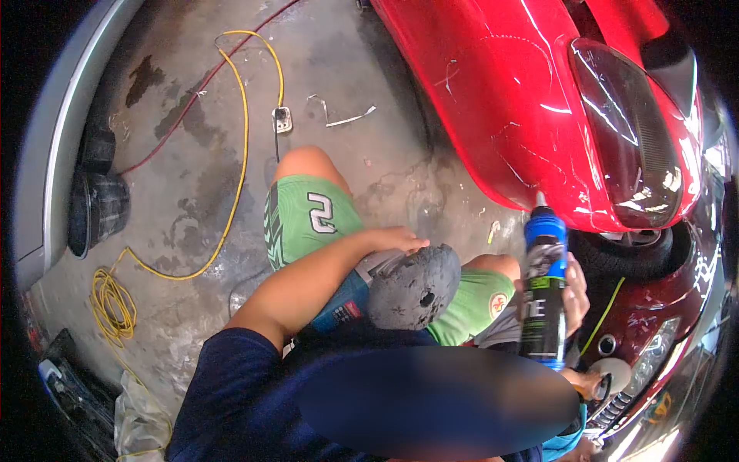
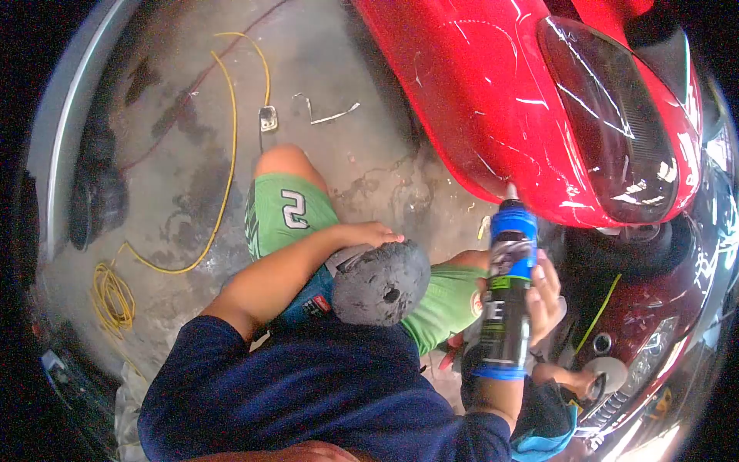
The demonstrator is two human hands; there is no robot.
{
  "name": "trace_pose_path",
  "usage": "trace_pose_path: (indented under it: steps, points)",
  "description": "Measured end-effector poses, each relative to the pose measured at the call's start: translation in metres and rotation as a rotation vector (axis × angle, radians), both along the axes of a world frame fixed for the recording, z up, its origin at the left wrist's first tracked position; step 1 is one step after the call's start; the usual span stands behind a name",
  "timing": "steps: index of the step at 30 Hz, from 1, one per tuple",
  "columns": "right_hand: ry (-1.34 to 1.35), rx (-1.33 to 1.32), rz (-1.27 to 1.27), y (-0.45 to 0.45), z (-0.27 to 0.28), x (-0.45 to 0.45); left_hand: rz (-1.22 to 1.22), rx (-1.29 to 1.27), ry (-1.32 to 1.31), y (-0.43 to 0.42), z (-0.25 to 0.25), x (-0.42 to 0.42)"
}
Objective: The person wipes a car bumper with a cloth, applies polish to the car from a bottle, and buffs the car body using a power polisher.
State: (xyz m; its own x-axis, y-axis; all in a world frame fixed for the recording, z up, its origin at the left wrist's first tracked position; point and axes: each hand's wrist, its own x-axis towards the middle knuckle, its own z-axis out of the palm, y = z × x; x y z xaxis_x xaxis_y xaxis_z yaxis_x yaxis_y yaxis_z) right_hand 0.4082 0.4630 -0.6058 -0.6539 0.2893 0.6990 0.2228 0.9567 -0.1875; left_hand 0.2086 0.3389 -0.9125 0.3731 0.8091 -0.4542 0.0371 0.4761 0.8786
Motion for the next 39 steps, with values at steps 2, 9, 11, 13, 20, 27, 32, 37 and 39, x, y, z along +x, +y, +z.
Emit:
trace_pose_path:
  steps: [2,9,11,13,20,27,32,37,39]
  points:
    - [-0.089,-0.077,0.093,-0.001,-0.015,0.013,-0.045,-0.068,-0.047,-0.001,0.001,-0.001]
    - [-0.267,-0.19,0.17,0.009,-0.065,0.026,-0.07,-0.108,-0.131,-0.007,0.019,-0.006]
    - [-0.157,-0.35,0.11,0.008,-0.104,0.042,0.05,-0.138,-0.136,-0.009,0.015,-0.003]
    - [0.009,-0.59,0.017,-0.005,-0.141,0.048,0.179,-0.146,-0.172,-0.012,0.007,-0.001]
    - [0.506,-1.278,-0.635,-0.053,-0.179,0.03,0.484,-0.27,-0.232,0.001,0.027,-0.007]
    - [0.721,-1.404,-0.567,-0.075,-0.196,0.019,0.668,-0.217,-0.239,0.004,0.038,-0.008]
    - [0.675,-1.37,-0.537,-0.078,-0.178,0.008,0.629,-0.144,-0.299,0.007,0.036,-0.01]
    - [0.699,-1.303,-0.459,-0.077,-0.167,-0.003,0.644,-0.074,-0.274,0.009,0.039,-0.011]
    - [0.684,-1.296,-0.448,-0.077,-0.167,-0.003,0.655,-0.047,-0.269,0.009,0.037,-0.01]
